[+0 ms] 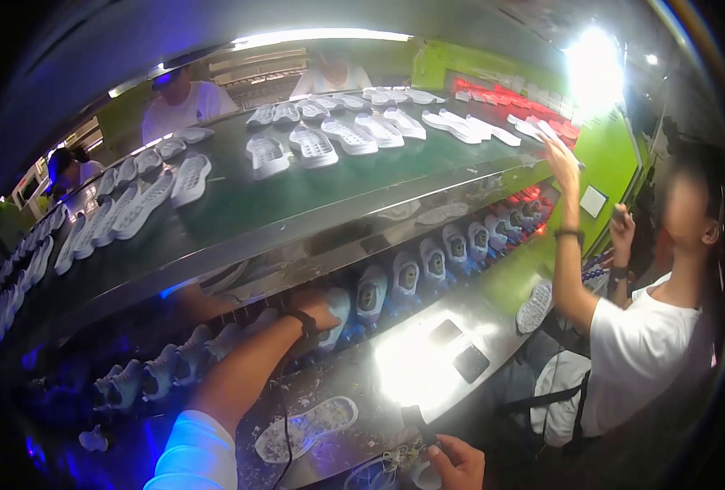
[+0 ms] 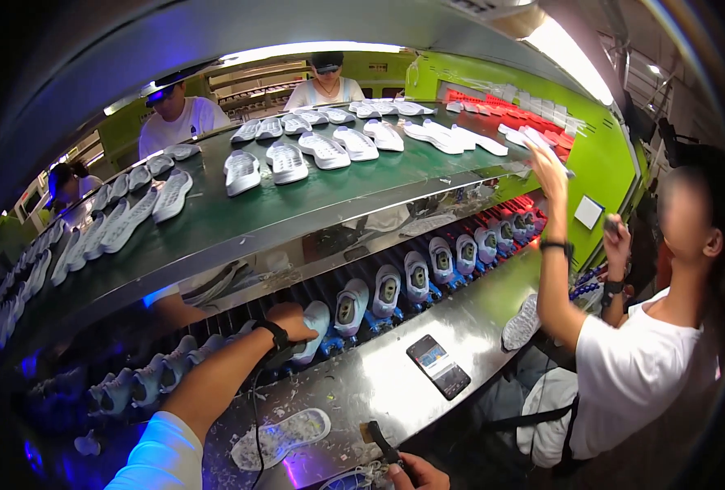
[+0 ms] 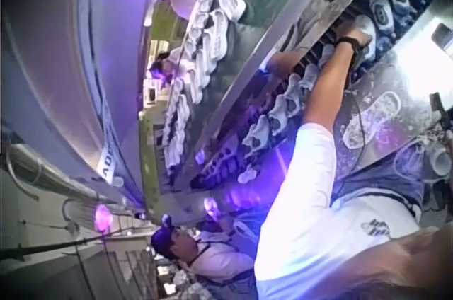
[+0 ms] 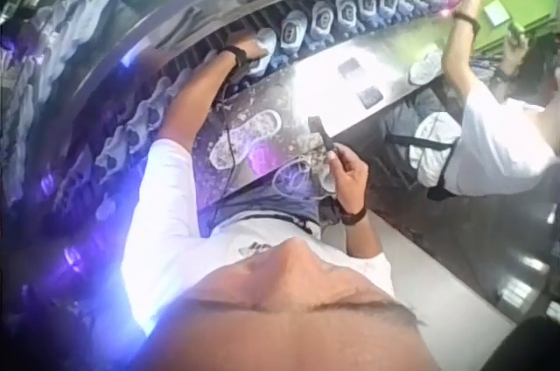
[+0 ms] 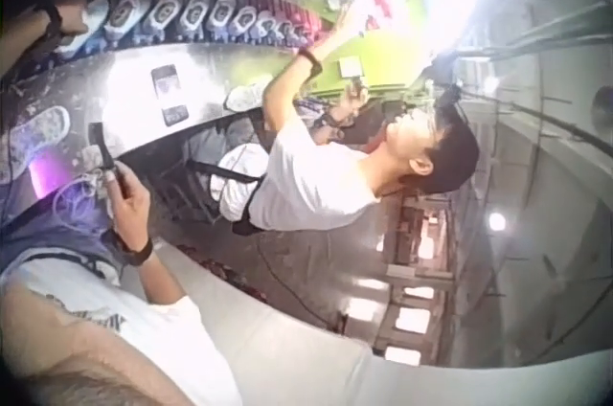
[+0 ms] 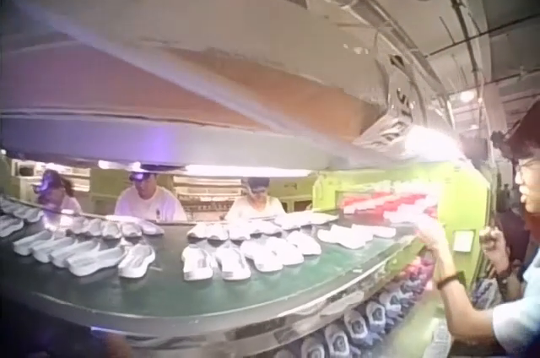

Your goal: Apply components and inspect shoe soles on a factory production line.

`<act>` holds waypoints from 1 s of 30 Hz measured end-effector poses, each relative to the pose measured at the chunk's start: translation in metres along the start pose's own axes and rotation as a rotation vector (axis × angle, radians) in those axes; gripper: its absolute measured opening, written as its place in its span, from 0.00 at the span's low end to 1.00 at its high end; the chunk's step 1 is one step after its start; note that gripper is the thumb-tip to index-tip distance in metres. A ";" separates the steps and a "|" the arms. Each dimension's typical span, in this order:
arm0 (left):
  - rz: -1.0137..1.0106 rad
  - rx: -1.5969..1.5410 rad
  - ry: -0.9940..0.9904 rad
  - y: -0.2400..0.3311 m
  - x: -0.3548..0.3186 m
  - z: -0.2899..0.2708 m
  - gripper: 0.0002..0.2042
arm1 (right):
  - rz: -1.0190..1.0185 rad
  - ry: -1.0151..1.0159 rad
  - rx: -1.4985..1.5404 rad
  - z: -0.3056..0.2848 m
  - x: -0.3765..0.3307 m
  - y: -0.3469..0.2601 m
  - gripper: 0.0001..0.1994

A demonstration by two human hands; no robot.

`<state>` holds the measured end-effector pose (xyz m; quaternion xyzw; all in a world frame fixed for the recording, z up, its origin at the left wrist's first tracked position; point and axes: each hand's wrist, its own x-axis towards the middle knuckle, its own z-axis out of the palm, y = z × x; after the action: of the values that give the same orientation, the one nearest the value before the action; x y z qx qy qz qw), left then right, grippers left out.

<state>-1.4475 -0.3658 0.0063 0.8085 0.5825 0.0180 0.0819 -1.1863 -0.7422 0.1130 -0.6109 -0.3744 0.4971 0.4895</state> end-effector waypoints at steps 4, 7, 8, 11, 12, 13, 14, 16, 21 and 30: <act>-0.094 -0.319 0.125 0.010 -0.061 -0.020 0.35 | -0.113 0.066 -0.001 0.012 -0.023 0.003 0.14; -0.102 -0.810 0.124 -0.015 -0.128 -0.030 0.36 | -0.289 0.084 -0.093 0.026 -0.032 0.011 0.12; -0.038 -0.886 0.151 -0.017 -0.161 -0.041 0.34 | -0.340 0.073 -0.110 0.029 -0.033 0.011 0.10; 0.148 -1.033 0.242 -0.019 -0.272 -0.069 0.32 | -0.330 -0.076 -0.262 0.044 -0.038 0.011 0.09; 0.162 -0.982 0.267 -0.021 -0.304 -0.073 0.33 | -0.322 -0.102 -0.262 0.055 -0.040 0.013 0.09; 0.237 -1.060 0.360 -0.022 -0.330 -0.076 0.31 | -0.301 -0.146 -0.191 0.065 -0.043 0.014 0.09; 0.270 -0.801 0.499 -0.019 -0.354 -0.084 0.30 | -0.278 -0.188 -0.120 0.074 -0.047 0.016 0.11; 0.255 -0.594 0.672 -0.014 -0.393 -0.091 0.25 | -0.217 -0.268 -0.068 0.092 -0.052 0.017 0.08; 0.255 -0.402 0.658 -0.034 -0.479 -0.081 0.27 | -0.257 -0.407 -0.053 0.140 -0.069 0.014 0.11; 0.357 -0.323 0.695 -0.036 -0.527 -0.083 0.22 | -0.585 -0.324 -0.303 0.197 -0.089 0.001 0.11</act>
<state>-1.6604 -0.8433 0.1179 0.8192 0.4161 0.3948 0.0018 -1.3983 -0.7824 0.1280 -0.4569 -0.6752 0.3654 0.4492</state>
